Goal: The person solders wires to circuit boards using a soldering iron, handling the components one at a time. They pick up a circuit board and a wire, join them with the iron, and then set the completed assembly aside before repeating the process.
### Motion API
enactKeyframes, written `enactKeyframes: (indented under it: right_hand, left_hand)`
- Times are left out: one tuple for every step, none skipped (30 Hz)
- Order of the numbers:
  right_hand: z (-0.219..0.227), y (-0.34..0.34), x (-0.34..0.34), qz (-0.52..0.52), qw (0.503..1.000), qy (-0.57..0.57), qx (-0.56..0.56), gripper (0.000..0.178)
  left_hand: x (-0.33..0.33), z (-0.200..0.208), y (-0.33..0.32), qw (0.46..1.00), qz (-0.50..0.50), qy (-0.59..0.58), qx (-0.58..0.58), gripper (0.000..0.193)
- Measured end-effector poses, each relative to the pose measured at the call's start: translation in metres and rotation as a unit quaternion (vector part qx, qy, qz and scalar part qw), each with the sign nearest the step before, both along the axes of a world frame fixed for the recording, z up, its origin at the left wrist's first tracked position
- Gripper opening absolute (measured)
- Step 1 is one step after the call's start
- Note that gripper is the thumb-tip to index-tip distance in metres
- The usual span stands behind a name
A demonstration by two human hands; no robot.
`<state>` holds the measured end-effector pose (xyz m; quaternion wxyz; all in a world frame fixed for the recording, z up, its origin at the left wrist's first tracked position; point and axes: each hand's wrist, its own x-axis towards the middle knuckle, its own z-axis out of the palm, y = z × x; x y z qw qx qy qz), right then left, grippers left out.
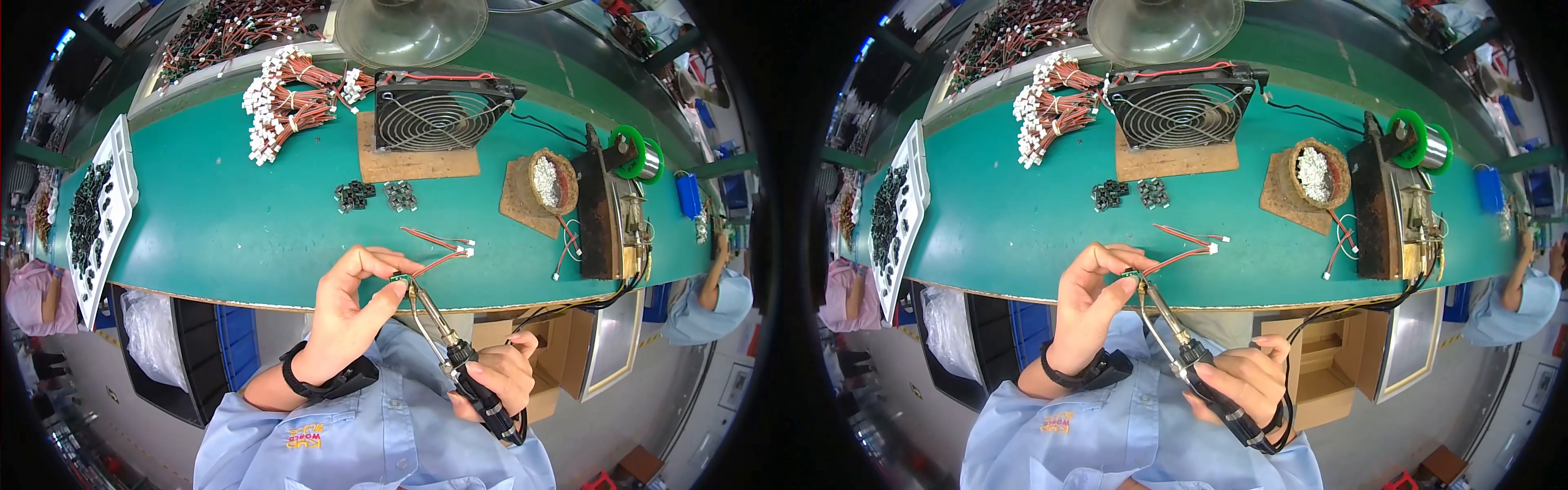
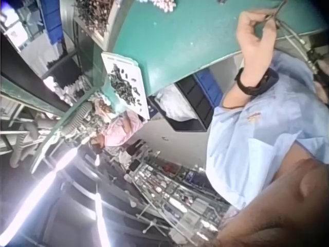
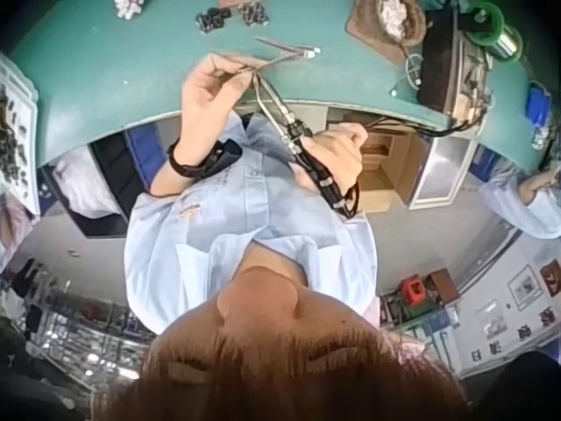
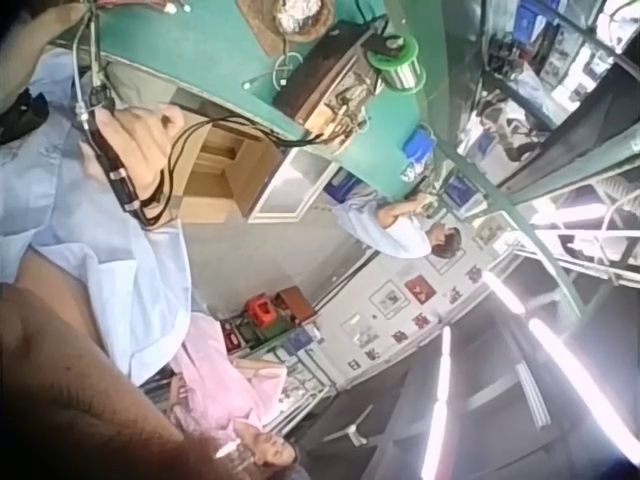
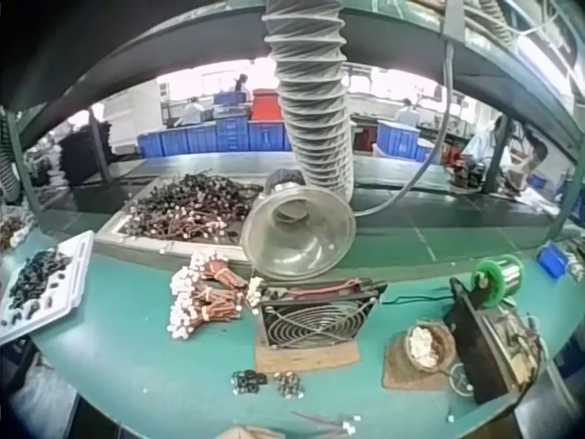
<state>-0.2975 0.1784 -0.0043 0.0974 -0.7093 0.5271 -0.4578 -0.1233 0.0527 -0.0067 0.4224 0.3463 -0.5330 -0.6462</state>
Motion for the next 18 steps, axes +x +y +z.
enactKeyframes:
  right_hand:
    - [0.0, 0.0004, -0.0002, 0.0, 1.0, 0.0, -0.001, 0.041]
    - [-0.0005, 0.0008, -0.0004, -0.001, 1.0, -0.003, 0.003, 0.041]
    - [-0.0008, 0.0012, -0.0006, -0.001, 1.0, -0.006, 0.006, 0.04]
    - [-0.001, 0.0015, -0.0007, -0.002, 1.0, -0.009, 0.01, 0.04]
    - [-0.0013, 0.0017, -0.0007, -0.002, 1.0, -0.009, 0.009, 0.04]
    - [-0.0015, 0.0018, -0.0007, -0.001, 1.0, -0.009, 0.01, 0.04]
    - [-0.0016, 0.0022, -0.0005, -0.001, 1.0, -0.01, 0.011, 0.04]
    - [-0.0018, 0.0025, -0.0004, -0.001, 1.0, -0.01, 0.012, 0.04]
    - [-0.002, 0.0026, -0.0004, -0.002, 1.0, -0.01, 0.012, 0.04]
    - [-0.0023, 0.0026, -0.0005, -0.002, 1.0, -0.011, 0.011, 0.04]
    - [-0.0027, 0.0025, -0.0006, -0.002, 1.0, -0.012, 0.011, 0.041]
    - [-0.0028, 0.0027, -0.0007, -0.002, 1.0, -0.012, 0.01, 0.041]
    - [-0.003, 0.0027, -0.0007, -0.002, 1.0, -0.012, 0.01, 0.041]
    - [-0.0033, 0.0027, -0.0003, -0.004, 1.0, -0.013, 0.007, 0.041]
    - [-0.0035, 0.0028, 0.0001, -0.005, 1.0, -0.013, 0.004, 0.041]
    - [-0.0034, 0.003, 0.0003, -0.006, 1.0, -0.014, 0.002, 0.041]
    - [-0.0025, 0.003, 0.0003, -0.007, 1.0, -0.014, 0.001, 0.041]
    - [0.0, 0.0036, 0.0, -0.004, 1.0, -0.017, 0.012, 0.041]
  left_hand:
    - [0.0001, 0.0004, 0.0006, 1.0, 0.0, 0.0, -0.001, 0.011]
    - [0.0001, 0.0004, 0.0007, 1.0, 0.001, 0.0, -0.002, 0.011]
    - [0.0, 0.0004, 0.0007, 1.0, 0.0, 0.0, -0.003, 0.011]
    - [0.0, 0.0002, 0.0008, 1.0, -0.001, -0.001, -0.005, 0.011]
    - [-0.0001, 0.0001, 0.0008, 1.0, -0.002, -0.001, -0.006, 0.011]
    - [-0.0003, 0.0, 0.0008, 1.0, -0.003, -0.001, -0.008, 0.011]
    - [-0.0004, 0.0005, 0.0011, 1.0, -0.004, -0.001, -0.008, 0.011]
    - [-0.0005, 0.0014, 0.0013, 1.0, -0.004, -0.001, -0.004, 0.011]
    - [-0.0007, 0.0022, 0.0016, 1.0, -0.004, -0.002, 0.0, 0.011]
    - [-0.0009, 0.0025, 0.0017, 1.0, -0.004, -0.002, 0.005, 0.011]
    - [-0.0009, 0.0024, 0.0017, 1.0, -0.004, -0.002, 0.005, 0.011]
    - [-0.0006, 0.0022, 0.0019, 1.0, -0.005, -0.002, -0.001, 0.011]
    - [-0.0004, 0.002, 0.0021, 1.0, -0.007, -0.003, -0.007, 0.011]
    - [-0.0004, 0.0021, 0.0024, 1.0, -0.008, -0.003, -0.013, 0.011]
    - [-0.0006, 0.0024, 0.0028, 1.0, -0.008, -0.003, -0.013, 0.011]
    - [-0.0009, 0.0029, 0.0034, 1.0, -0.004, -0.003, -0.009, 0.011]
    - [-0.0013, 0.003, 0.0031, 1.0, -0.001, -0.003, -0.006, 0.011]
    - [-0.0016, 0.0032, 0.0029, 1.0, 0.003, -0.003, -0.003, 0.011]
